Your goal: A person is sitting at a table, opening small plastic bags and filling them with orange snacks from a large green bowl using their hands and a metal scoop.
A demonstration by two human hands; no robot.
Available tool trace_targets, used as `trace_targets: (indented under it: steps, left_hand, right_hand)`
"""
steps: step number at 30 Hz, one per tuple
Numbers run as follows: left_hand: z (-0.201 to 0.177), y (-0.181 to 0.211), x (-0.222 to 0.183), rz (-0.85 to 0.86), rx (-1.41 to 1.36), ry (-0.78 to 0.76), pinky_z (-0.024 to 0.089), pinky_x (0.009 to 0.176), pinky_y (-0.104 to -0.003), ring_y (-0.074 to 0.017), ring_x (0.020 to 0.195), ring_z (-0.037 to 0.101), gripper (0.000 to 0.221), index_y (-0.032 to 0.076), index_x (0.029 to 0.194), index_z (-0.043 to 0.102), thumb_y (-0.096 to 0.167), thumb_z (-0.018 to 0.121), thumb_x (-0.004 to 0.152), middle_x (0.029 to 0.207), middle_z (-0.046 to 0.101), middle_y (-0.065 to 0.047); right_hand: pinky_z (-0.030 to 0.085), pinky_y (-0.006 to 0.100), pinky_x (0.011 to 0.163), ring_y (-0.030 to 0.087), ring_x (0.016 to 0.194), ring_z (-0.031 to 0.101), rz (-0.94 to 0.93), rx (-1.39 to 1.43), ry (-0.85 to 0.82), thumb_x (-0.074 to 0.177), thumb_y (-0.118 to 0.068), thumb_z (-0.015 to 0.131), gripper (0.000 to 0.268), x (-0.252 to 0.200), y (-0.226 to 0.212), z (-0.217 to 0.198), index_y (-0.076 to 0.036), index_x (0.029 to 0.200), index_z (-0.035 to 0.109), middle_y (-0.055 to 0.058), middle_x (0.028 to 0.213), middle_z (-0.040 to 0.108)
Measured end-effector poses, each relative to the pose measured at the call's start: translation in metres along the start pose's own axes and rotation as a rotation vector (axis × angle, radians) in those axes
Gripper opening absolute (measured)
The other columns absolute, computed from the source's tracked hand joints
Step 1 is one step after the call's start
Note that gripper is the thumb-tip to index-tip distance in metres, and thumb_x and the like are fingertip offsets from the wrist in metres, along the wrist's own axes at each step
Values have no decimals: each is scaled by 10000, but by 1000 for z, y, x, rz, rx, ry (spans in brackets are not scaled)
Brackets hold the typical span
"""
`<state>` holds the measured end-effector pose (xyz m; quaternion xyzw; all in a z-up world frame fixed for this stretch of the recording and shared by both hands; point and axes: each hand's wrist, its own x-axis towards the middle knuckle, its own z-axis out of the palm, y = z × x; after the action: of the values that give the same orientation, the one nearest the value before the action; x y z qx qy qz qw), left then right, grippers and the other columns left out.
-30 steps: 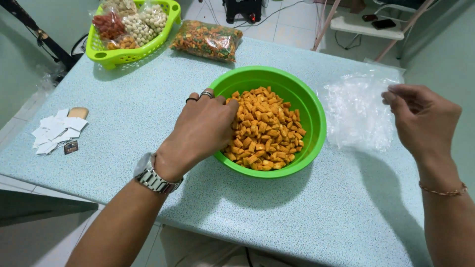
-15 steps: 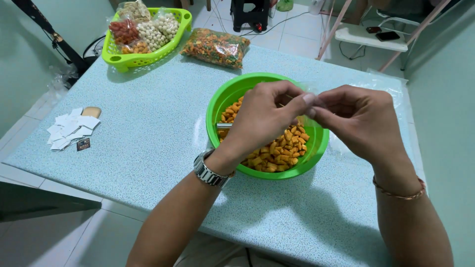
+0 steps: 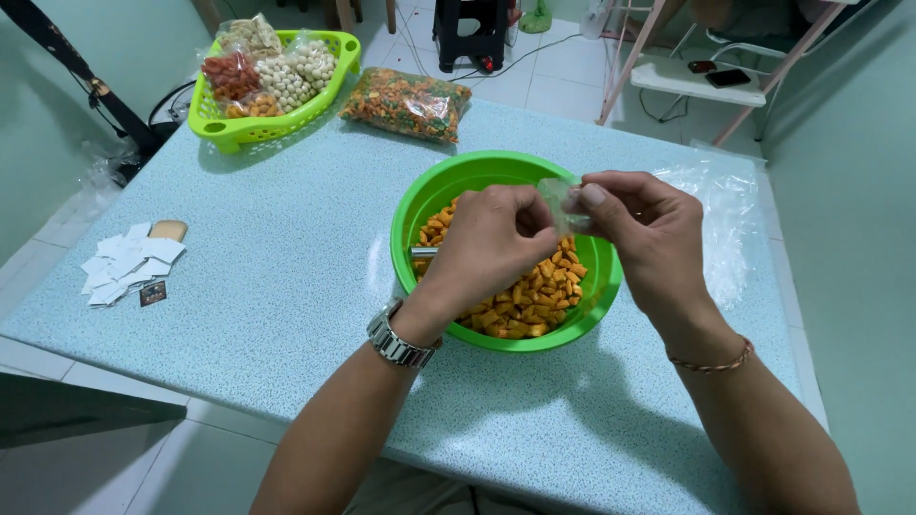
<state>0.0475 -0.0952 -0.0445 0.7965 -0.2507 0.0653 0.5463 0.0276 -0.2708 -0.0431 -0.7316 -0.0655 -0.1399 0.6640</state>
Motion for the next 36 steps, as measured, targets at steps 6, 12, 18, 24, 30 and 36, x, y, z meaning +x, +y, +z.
trace_targets:
  steps: [6,12,18,24,30,36]
  left_hand:
    - [-7,7,1,-235,-329,54,664,573,-303,-195,695,750,71,21,875,680,81,668,839,781,734,-152]
    - [2,0,3,-235,-733,244,633,624,-251,-197,772,726,125,-23,982,573,26,622,878,830,677,-159]
    - [8,-24,3,-232,-683,-83,380,449,-199,-44,518,467,253,11,1222,504,59,549,977,754,603,-68]
    - [9,-13,2,-185,-689,-11,337,440,-182,-9,493,416,232,-4,1233,537,82,487,1023,725,554,-39]
    - [17,-49,13,-219,-1006,7,406,415,-196,-69,575,556,227,17,1245,524,106,537,1036,900,650,-122]
    - [-4,-12,1,-226,-581,-103,342,416,-172,-23,532,464,217,30,957,684,229,746,897,713,625,-53]
  right_hand:
    - [688,366,803,193,844,750,201,458,-72,1004,-111,648,206,14,49,-8,17,1164,632,137,923,724]
    - [653,290,781,136,824,713,175,413,-153,1037,-142,593,261,21,62,-3,25,1238,578,121,906,681]
    - [637,416,894,215,868,742,161,625,-157,1028,-94,597,221,31,82,-19,-56,1231,519,130,936,698]
    - [639,410,891,184,846,756,197,773,-218,1029,-115,566,153,17,56,-11,-121,1143,464,78,908,718]
    - [558,290,749,133,813,625,105,424,-350,945,-149,690,314,19,44,-6,6,1205,604,98,957,638]
    - [555,346,829,175,821,668,149,377,-419,1055,-233,554,292,25,64,-16,24,1028,688,105,853,678]
